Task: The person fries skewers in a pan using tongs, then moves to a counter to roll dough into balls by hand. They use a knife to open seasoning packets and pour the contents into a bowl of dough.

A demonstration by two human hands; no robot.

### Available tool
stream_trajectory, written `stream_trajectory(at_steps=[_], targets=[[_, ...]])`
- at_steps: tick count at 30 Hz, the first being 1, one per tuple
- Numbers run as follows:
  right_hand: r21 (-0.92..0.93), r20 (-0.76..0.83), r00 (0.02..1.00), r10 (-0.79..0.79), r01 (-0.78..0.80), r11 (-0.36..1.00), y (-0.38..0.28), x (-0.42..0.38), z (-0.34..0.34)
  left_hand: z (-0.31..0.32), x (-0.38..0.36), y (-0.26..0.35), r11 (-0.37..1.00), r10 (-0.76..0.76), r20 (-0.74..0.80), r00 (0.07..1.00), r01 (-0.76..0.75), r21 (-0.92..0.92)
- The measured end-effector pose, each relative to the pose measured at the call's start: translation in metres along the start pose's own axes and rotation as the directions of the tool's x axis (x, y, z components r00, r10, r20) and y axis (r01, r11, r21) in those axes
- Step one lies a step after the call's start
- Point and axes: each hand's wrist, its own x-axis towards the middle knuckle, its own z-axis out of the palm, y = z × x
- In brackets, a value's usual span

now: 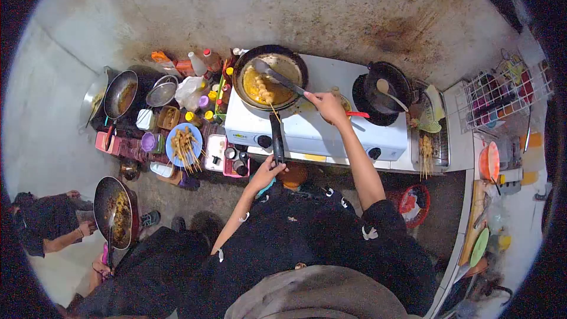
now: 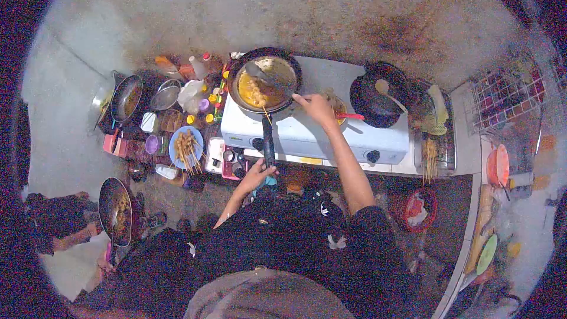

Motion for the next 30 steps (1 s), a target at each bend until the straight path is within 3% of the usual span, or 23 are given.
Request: stream_trajectory(at_steps=[4,7,10,13,16,19,21,25,27,30], targets=[[0.083,-0.016,0.998,0.061,-0.059,0.995,0.004,0.002,0.0,-0.002,0.002,-0.006,1.0,0.013,-0.001,1.0,-0.013,-0.017],[-0.071,-0.048,0.999,0.013,-0.016,0.997,0.005,-0.002,-0.003,-0.001,0.001,-0.003,1.0,-0.016,-0.005,1.0,0.016,0.006],[0.052,0.065,0.995,0.08,-0.084,0.995,0.006,-0.003,-0.006,-0.002,0.003,-0.008,1.0,0.009,0.001,1.0,-0.009,-0.015],[0.049,-0.075,0.996,0.054,-0.05,0.998,0.01,-0.001,-0.001,-0.001,0.001,-0.008,0.999,0.033,-0.006,0.999,-0.033,0.002],[-0.027,-0.021,1.0,0.009,-0.01,1.0,-0.001,-0.006,-0.007,-0.001,0.002,-0.007,0.999,0.042,0.005,0.999,-0.042,0.019],[0.13,0.078,0.994,0.072,-0.082,0.988,-0.012,-0.006,-0.007,0.0,-0.001,-0.004,0.999,0.043,-0.016,0.999,-0.043,0.017],[-0.041,-0.075,0.997,-0.018,0.015,0.999,-0.013,-0.005,-0.004,0.0,-0.003,-0.003,0.999,0.032,-0.014,0.999,-0.032,0.018],[0.084,0.031,0.999,-0.015,0.012,0.996,-0.017,-0.005,-0.007,0.0,-0.002,-0.002,0.999,0.049,-0.014,0.999,-0.049,0.001],[0.012,-0.072,0.997,0.023,-0.022,1.0,-0.012,0.001,-0.002,-0.001,0.0,-0.007,0.998,0.063,-0.006,0.998,-0.063,0.006],[-0.076,-0.006,1.0,0.015,-0.015,0.997,-0.011,-0.001,-0.004,-0.002,0.003,-0.012,0.997,0.078,0.005,0.997,-0.078,0.001]])
